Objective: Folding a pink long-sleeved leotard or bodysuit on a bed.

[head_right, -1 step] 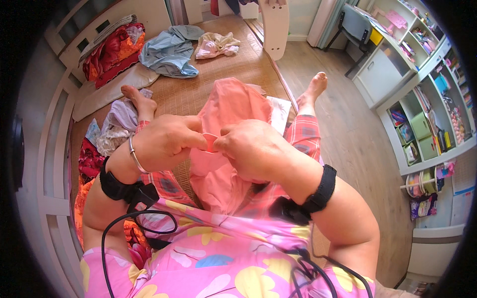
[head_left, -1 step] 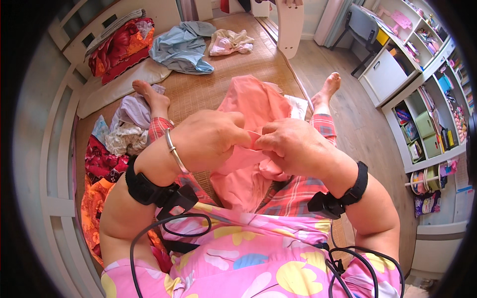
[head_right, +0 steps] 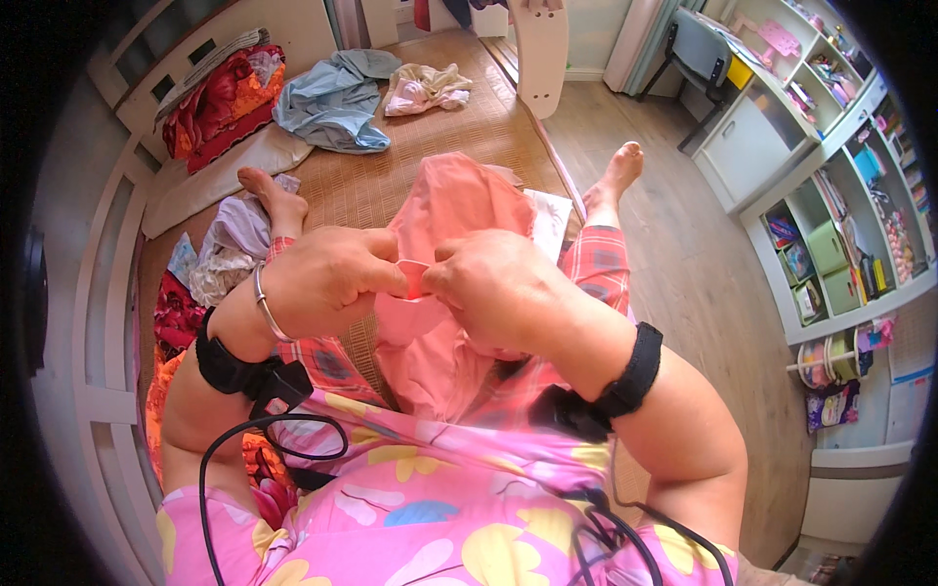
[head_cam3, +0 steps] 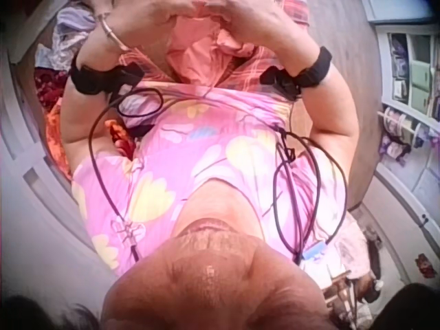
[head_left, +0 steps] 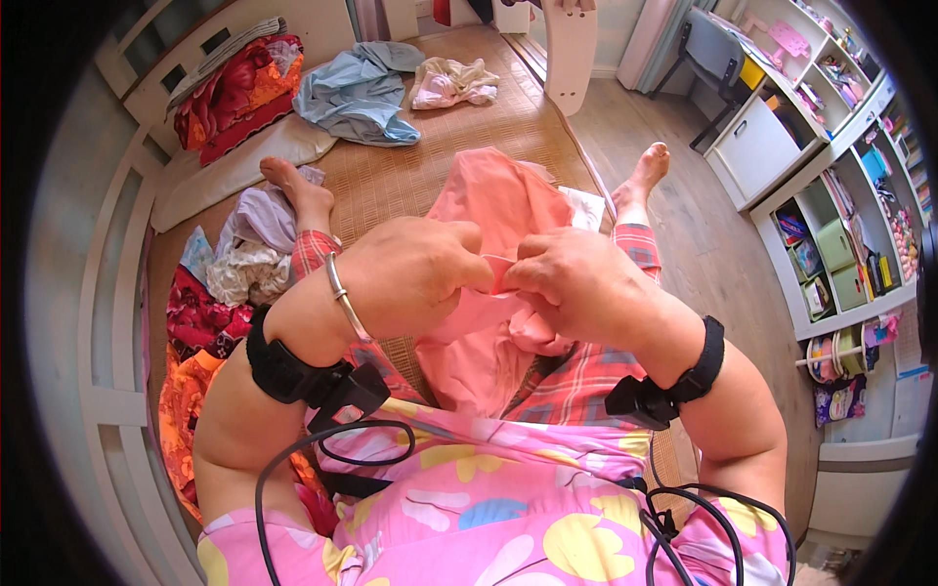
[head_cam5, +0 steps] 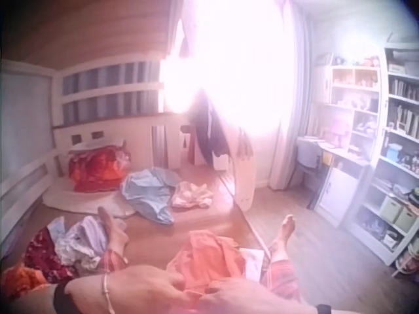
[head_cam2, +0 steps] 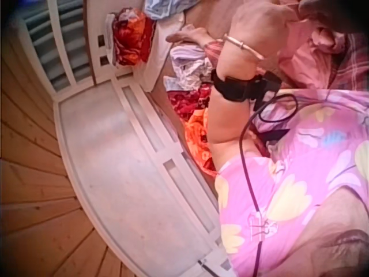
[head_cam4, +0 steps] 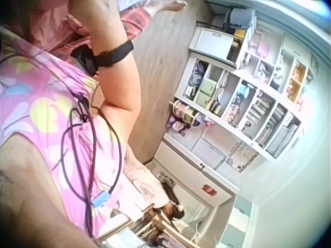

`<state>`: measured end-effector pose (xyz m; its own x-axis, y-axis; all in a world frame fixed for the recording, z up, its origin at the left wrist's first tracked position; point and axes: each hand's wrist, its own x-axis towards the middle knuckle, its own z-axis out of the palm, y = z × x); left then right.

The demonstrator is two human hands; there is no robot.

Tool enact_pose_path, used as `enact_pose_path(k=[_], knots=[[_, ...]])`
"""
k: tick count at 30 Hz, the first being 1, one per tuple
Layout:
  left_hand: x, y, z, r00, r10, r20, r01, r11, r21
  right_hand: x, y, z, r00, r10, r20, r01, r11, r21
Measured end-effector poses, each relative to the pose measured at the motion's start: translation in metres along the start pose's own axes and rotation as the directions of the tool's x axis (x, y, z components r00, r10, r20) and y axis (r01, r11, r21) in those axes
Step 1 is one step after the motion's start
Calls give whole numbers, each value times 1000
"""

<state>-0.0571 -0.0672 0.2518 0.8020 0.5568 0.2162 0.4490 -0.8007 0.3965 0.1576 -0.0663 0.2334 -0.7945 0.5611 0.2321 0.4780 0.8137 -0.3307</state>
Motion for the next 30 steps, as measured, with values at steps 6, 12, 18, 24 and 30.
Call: enact_pose_path(k=[6, 12, 18, 24, 30], knots=[[-6, -7, -4, 995, -94, 43, 81, 966, 244, -2, 12, -14, 1000, 1, -14, -3, 985, -175], [-8, -21, -17, 987, -86, -133, 136, 889, 436, 2, 27, -21, 993, -21, -113, -15, 953, -302], [-25, -55, -12, 976, 42, -214, 71, 865, 496, -3, 40, -21, 986, -54, -155, -9, 926, -377], [-24, -65, 23, 975, -29, -220, 96, 949, 300, -6, 55, 9, 984, -39, -173, -14, 956, -292], [-7, -63, 38, 964, -63, -260, 58, 998, -26, 3, 53, 25, 970, 179, -164, -152, 975, 164]])
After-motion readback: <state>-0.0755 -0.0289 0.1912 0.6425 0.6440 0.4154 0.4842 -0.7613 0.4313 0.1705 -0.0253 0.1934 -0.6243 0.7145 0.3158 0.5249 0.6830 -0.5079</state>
